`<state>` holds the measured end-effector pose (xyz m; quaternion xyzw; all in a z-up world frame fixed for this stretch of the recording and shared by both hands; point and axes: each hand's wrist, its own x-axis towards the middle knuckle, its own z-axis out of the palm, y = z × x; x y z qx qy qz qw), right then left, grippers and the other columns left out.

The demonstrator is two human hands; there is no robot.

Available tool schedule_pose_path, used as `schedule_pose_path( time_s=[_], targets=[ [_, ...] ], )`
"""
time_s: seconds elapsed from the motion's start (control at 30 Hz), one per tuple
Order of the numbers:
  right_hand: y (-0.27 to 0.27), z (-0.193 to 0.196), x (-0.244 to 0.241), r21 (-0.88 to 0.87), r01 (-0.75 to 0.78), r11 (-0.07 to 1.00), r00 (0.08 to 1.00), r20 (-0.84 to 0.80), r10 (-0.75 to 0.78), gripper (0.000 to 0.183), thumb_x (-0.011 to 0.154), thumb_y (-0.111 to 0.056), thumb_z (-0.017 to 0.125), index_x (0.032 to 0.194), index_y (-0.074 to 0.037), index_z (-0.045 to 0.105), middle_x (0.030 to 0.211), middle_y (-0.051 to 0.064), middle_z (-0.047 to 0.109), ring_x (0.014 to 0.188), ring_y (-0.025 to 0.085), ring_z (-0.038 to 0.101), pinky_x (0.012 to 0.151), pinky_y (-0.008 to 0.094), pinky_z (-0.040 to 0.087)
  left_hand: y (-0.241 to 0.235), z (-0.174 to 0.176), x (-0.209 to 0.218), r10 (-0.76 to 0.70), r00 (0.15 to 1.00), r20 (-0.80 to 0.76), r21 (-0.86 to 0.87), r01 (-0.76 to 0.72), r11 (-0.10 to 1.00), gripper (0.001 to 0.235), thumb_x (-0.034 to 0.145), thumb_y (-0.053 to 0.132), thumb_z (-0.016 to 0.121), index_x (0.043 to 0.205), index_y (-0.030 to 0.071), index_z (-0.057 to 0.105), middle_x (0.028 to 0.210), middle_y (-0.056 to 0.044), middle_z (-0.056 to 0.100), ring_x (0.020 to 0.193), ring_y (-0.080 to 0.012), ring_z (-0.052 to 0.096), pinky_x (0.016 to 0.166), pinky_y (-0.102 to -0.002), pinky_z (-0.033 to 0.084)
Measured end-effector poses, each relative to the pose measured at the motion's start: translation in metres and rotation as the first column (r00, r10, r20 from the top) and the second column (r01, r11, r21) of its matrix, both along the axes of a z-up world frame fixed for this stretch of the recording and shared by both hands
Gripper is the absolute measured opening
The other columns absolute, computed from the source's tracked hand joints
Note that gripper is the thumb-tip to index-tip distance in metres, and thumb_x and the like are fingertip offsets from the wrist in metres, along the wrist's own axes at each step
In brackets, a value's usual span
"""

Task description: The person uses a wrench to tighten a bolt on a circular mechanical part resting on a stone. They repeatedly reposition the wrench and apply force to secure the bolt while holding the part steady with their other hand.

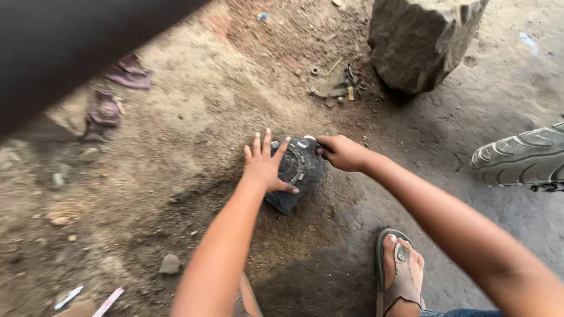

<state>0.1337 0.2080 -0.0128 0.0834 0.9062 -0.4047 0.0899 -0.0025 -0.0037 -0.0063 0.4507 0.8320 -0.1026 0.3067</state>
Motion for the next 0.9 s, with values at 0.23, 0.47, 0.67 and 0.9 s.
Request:
schedule_pose_path(
  time_s=[0.23,0.47,0.67,0.9],
  targets=[
    [0.005,0.04,-0.009,0.3,-0.252,0.92,0.954,0.236,0.185,0.027,0.095,-0.039,0.068,0.108,-0.016,0.075,0.079,0.014,0.073,0.074,0.035,0.07,0.07,0.049,0.053,-0.004,0.007,-0.009,-0.08,0.996,0.042,0.121,0.074,0.99,0.147,0.047,0.085,0.083,0.163,0.042,0.005,0.17,-0.017,-0.015,0.156,-0.0431,-0.01,0.122,-0.065,0.004],
    [-0.002,0.025,-0.001,0.124,-0.143,0.982,0.987,0.092,0.132,0.023,0.093,-0.029,0.069,0.102,-0.009,0.073,0.077,0.012,0.074,0.073,0.033,0.07,0.07,0.047,0.053,-0.008,0.0,-0.001,-0.012,0.987,0.159,0.344,-0.044,0.938,0.14,0.046,0.06,0.097,0.161,0.025,0.024,0.171,-0.011,-0.004,0.157,-0.0336,0.007,0.126,-0.05,0.014],
    [-0.004,0.024,0.008,0.041,-0.037,0.998,0.998,0.052,0.035,0.023,0.094,-0.027,0.067,0.102,-0.006,0.071,0.078,0.014,0.072,0.074,0.033,0.071,0.07,0.046,0.054,-0.013,0.004,0.014,0.083,0.964,0.252,0.333,-0.167,0.928,0.128,0.048,0.049,0.099,0.156,0.026,0.033,0.171,-0.011,-0.004,0.156,-0.0324,0.009,0.124,-0.051,0.014],
    [-0.011,0.031,0.0,0.274,-0.12,0.954,0.981,0.181,0.071,0.03,0.096,-0.039,0.062,0.105,-0.011,0.068,0.08,0.018,0.071,0.078,0.04,0.069,0.071,0.052,0.052,0.009,0.001,0.006,0.004,0.977,0.211,0.267,-0.062,0.962,0.122,0.053,0.053,0.097,0.156,0.037,0.035,0.17,-0.011,-0.006,0.158,-0.0366,-0.003,0.126,-0.055,0.007]
  ],
)
